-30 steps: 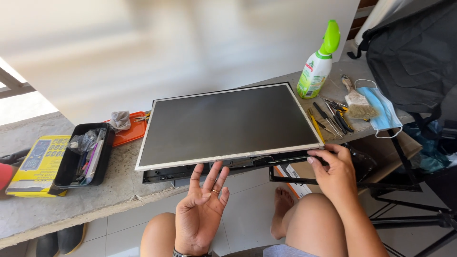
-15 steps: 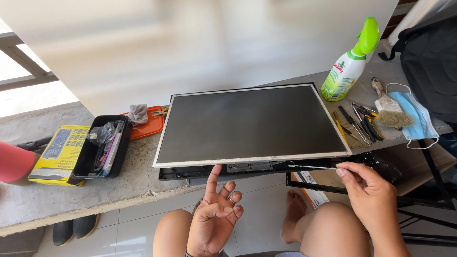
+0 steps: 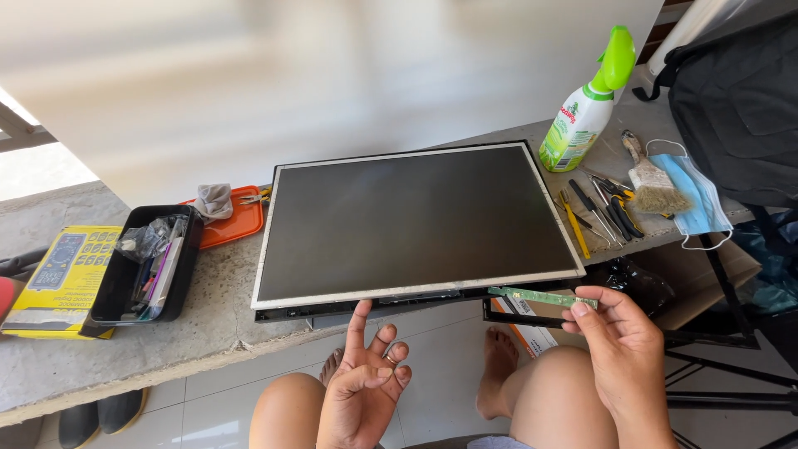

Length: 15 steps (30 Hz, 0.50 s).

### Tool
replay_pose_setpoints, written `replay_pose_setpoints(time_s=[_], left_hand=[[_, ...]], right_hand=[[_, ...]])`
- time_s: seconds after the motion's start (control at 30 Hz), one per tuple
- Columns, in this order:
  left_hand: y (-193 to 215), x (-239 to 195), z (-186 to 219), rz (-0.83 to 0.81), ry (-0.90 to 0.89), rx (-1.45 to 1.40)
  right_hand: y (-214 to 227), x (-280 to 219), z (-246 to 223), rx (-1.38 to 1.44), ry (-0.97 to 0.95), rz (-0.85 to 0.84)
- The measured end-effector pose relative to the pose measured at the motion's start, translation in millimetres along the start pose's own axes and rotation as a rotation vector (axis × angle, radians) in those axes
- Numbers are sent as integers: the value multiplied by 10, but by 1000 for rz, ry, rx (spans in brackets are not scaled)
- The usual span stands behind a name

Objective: The person cleans a flat-screen monitor using a brush and a yellow toothbrush to remove dust from the surface and edges. They then remove a small green circuit board from the monitor's frame, clean it with a white cloth, and wipe the monitor screen.

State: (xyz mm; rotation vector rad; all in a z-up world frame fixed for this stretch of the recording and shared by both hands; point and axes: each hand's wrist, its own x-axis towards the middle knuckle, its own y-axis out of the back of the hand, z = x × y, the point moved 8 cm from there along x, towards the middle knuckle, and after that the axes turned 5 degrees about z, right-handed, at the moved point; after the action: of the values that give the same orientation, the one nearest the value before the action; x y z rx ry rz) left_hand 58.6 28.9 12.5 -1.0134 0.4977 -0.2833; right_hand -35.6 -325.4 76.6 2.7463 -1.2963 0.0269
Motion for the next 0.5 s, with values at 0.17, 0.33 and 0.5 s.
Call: replay_pose_setpoints(time_s=[0.17,0.33,0.5], left_hand=[[-52,1,39,-49,-29,-1],[-140,10,105,-91,-62,15],[-52,0,88,-8,-68,62]], right_hand=[[-30,177,201,205,-29,-10],[-61,278,265,227,-47,9],[-150,256,327,334,-20,-74]])
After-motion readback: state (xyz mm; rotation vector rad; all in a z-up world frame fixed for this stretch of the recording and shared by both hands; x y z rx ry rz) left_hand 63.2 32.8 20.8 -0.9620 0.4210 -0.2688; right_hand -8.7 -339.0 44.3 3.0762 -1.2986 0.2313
